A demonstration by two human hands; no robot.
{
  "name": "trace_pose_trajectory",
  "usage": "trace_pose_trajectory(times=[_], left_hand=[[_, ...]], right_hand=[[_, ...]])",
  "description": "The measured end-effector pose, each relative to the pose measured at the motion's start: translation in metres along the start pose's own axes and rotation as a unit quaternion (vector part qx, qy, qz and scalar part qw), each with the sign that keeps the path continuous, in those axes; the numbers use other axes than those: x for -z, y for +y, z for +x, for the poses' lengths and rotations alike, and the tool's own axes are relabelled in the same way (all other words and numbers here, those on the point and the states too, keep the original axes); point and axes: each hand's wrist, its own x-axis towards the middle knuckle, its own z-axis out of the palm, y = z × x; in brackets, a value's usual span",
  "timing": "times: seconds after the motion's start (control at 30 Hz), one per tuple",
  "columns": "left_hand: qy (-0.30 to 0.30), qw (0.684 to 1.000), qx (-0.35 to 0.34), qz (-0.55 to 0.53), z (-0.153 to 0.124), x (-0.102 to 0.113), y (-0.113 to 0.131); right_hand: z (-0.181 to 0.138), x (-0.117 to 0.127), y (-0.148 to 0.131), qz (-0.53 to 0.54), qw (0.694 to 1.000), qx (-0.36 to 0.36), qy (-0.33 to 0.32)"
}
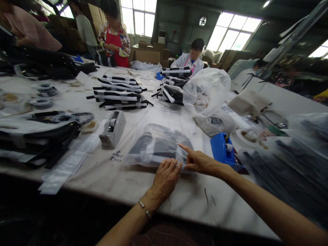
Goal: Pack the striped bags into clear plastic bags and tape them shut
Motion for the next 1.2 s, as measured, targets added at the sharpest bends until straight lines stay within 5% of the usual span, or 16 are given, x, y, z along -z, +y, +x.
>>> trace_pose_trajectory(times=[0.27,0.53,0.63,0.83,1.03,1.2], left_hand=[[0.014,1.0,0.0,-0.012,-0.003,-0.006,-0.002],[0.019,1.0,-0.006,-0.006,-0.003,-0.006,-0.001],[0.019,1.0,-0.003,-0.007,-0.002,-0.003,-0.001],[0.015,1.0,-0.003,-0.014,-0.001,-0.001,-0.001],[-0.007,1.0,-0.006,-0.022,0.0,0.004,-0.003],[0.004,0.999,0.019,0.031,-0.002,0.024,-0.047]], right_hand=[[0.056,0.001,0.007,-0.201,0.967,0.065,-0.141],[0.077,0.015,0.019,-0.299,0.936,0.147,-0.112],[0.081,0.03,0.036,-0.304,0.937,0.166,-0.048],[0.059,0.032,0.056,-0.148,0.958,0.086,0.229],[0.038,-0.023,0.069,-0.075,0.979,0.045,0.183],[0.042,-0.031,0.081,-0.046,0.981,0.006,0.186]])
